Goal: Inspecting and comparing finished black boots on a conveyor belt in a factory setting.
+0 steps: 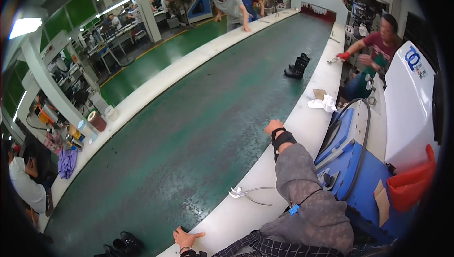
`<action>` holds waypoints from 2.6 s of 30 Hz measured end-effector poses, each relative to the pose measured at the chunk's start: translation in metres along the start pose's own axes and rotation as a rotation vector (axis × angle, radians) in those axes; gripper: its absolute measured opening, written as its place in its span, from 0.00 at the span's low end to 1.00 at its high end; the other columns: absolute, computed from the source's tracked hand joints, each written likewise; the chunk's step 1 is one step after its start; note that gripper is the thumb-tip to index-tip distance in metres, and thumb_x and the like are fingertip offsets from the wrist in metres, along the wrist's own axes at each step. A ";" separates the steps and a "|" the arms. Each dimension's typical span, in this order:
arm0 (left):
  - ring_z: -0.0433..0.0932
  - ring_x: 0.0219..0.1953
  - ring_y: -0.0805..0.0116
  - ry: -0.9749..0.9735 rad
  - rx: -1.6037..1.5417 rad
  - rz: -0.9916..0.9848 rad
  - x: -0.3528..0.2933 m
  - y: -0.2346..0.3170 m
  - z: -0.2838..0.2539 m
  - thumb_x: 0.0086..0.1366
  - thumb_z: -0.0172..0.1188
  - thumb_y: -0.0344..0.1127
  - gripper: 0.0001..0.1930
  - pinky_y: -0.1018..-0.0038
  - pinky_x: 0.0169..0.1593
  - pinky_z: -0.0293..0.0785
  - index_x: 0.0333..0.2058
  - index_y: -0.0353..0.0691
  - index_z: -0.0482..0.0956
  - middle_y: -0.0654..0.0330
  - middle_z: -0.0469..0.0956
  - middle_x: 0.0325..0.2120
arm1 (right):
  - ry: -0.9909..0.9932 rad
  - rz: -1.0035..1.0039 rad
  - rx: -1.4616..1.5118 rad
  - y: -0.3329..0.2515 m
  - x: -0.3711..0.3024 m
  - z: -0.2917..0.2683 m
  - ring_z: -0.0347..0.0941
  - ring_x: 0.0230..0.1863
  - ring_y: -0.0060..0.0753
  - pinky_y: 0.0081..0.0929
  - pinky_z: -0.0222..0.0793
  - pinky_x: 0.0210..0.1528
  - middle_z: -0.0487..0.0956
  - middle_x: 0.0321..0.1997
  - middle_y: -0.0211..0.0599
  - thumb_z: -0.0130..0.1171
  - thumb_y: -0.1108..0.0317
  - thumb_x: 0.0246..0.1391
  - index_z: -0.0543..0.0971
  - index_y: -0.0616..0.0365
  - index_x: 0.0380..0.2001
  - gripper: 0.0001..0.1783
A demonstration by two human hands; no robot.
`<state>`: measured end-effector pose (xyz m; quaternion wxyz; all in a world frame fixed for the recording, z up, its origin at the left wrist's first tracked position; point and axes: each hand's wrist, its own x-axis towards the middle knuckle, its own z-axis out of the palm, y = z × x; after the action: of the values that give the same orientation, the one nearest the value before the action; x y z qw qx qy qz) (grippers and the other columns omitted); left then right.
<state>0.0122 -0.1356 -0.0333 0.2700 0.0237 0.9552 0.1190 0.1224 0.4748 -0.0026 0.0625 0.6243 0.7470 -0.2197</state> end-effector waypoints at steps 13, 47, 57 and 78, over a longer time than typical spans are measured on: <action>0.54 0.62 0.41 -0.090 -0.047 0.012 -0.021 0.034 -0.030 0.28 0.78 0.47 0.61 0.57 0.64 0.53 0.62 0.35 0.54 0.37 0.54 0.60 | 0.063 0.071 0.068 0.015 0.086 -0.095 0.58 0.63 0.51 0.43 0.62 0.60 0.64 0.62 0.50 0.54 0.61 0.53 0.75 0.59 0.50 0.22; 0.51 0.64 0.40 -0.132 0.036 -0.039 -0.008 0.034 -0.029 0.30 0.76 0.51 0.64 0.58 0.65 0.51 0.63 0.32 0.49 0.34 0.50 0.61 | 0.606 -0.446 -0.087 -0.014 0.024 -0.082 0.53 0.61 0.54 0.55 0.46 0.62 0.62 0.58 0.42 0.73 0.57 0.21 0.81 0.54 0.33 0.27; 0.45 0.66 0.39 -0.196 -0.019 -0.063 -0.008 0.028 -0.032 0.31 0.76 0.53 0.66 0.59 0.67 0.47 0.63 0.27 0.44 0.32 0.44 0.63 | 0.424 -0.335 -0.106 0.001 0.013 -0.074 0.74 0.44 0.47 0.44 0.62 0.49 0.77 0.40 0.39 0.72 0.46 0.23 0.80 0.49 0.35 0.31; 0.40 0.67 0.39 -0.188 0.036 -0.094 0.012 0.028 -0.019 0.33 0.75 0.55 0.67 0.60 0.68 0.42 0.63 0.25 0.42 0.32 0.40 0.63 | 0.150 -0.499 -0.056 0.008 0.022 -0.090 0.78 0.34 0.45 0.36 0.73 0.36 0.80 0.28 0.42 0.69 0.59 0.22 0.82 0.55 0.27 0.22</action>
<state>-0.0088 -0.1109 -0.0174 0.3631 -0.0054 0.9277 0.0862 0.1417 0.5323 0.0677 -0.0316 0.4334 0.8862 -0.1607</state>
